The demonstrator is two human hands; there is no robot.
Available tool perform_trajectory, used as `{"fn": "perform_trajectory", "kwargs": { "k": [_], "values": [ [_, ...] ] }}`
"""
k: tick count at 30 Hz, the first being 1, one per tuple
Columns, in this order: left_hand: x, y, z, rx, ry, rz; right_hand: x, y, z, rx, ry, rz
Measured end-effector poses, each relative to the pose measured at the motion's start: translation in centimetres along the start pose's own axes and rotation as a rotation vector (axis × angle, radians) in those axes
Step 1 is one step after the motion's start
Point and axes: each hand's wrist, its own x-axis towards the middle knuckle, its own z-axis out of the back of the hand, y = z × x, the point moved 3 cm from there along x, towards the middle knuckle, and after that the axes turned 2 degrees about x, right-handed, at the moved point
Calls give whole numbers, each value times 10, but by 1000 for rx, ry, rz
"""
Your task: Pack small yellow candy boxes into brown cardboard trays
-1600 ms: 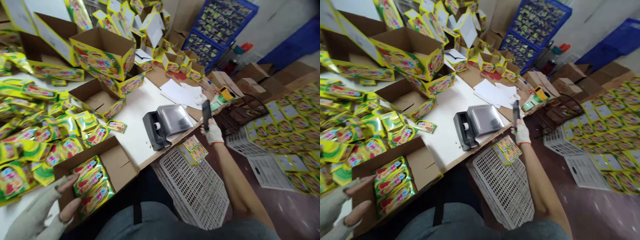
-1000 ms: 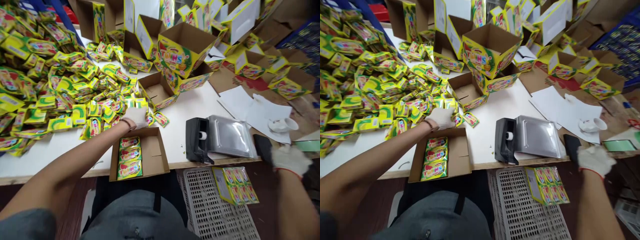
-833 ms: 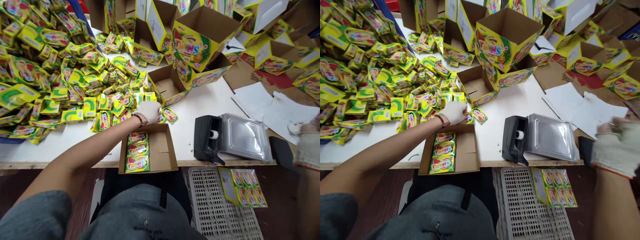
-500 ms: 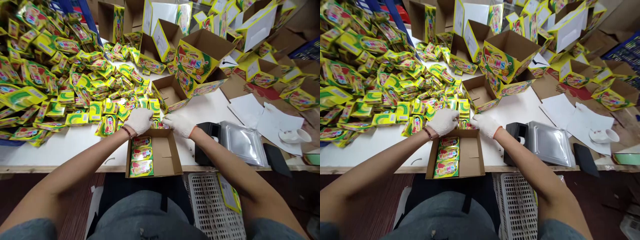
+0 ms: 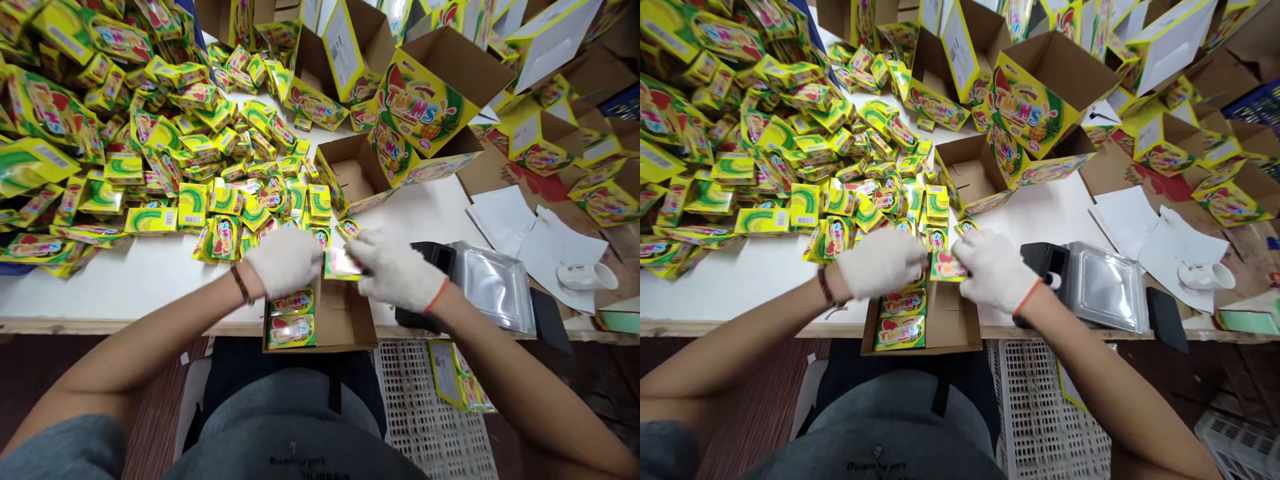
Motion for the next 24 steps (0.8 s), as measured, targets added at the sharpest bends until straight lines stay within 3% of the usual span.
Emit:
{"fn": "perform_trajectory", "kwargs": {
  "k": [2, 4, 6, 9, 11, 16, 24],
  "values": [
    [-26, -30, -21, 10, 182, -138, 4, 26, -12, -175, 156, -20],
    [-49, -52, -45, -37, 231, -274, 11, 43, -28, -256, 248, -46],
    [-64, -62, -66, -81, 251, -361, 17, 52, -44, -284, 297, -77],
    [-74, -59, -85, -71, 318, -396, 23, 60, -62, -275, 292, -116],
    [-75, -54, -86, -52, 334, -406, 24, 65, -72, -260, 285, -141],
    [-76, -50, -82, -49, 366, -396, 23, 73, -88, -204, 230, -370],
    [-82, -51, -81, -68, 358, -438, 13, 86, -96, -200, 354, -352]
  ]
}}
